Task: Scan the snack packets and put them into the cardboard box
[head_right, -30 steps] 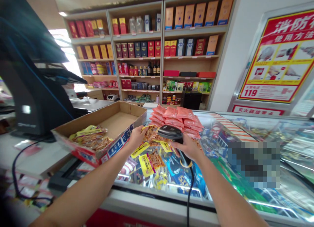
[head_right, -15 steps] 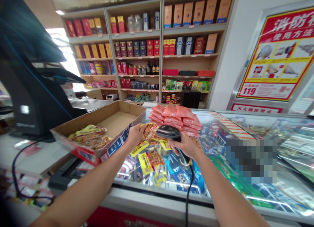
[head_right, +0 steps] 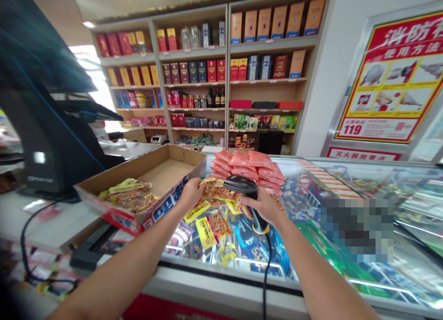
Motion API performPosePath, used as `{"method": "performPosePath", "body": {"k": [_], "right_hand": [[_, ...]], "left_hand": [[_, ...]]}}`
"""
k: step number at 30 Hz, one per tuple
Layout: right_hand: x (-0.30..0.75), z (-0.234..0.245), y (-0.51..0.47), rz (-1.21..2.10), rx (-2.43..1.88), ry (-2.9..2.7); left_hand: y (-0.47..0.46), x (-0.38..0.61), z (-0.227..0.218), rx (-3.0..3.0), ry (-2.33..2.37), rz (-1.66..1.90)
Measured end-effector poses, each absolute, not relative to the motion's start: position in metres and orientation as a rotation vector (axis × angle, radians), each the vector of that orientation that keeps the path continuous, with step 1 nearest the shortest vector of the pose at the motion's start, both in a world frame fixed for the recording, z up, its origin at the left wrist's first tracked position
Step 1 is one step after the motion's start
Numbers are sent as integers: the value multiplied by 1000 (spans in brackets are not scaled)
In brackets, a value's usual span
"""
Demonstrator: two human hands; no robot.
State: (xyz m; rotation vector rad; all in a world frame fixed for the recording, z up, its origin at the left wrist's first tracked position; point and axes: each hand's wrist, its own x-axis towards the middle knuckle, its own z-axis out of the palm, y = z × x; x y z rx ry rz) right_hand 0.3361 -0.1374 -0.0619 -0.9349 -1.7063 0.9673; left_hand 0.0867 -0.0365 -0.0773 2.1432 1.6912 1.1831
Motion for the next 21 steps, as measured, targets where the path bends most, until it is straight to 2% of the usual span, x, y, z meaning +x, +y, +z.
{"method": "performPosePath", "body": {"k": [7,13,17,21], "right_hand": [[333,-55,-142,977,-935,-1693],[335,-60,-136,930,-940,-1681],[335,-62,-133,923,-946,-1677],[335,-62,-132,890,-929,-1689]], "left_hand": [[-49,86,-74,2377,1481,1308],[-83,67,-11,2586,1557,1132],[-58,18,39,2508,1914,784],[-8,-56,45,2389,2166,274]]}}
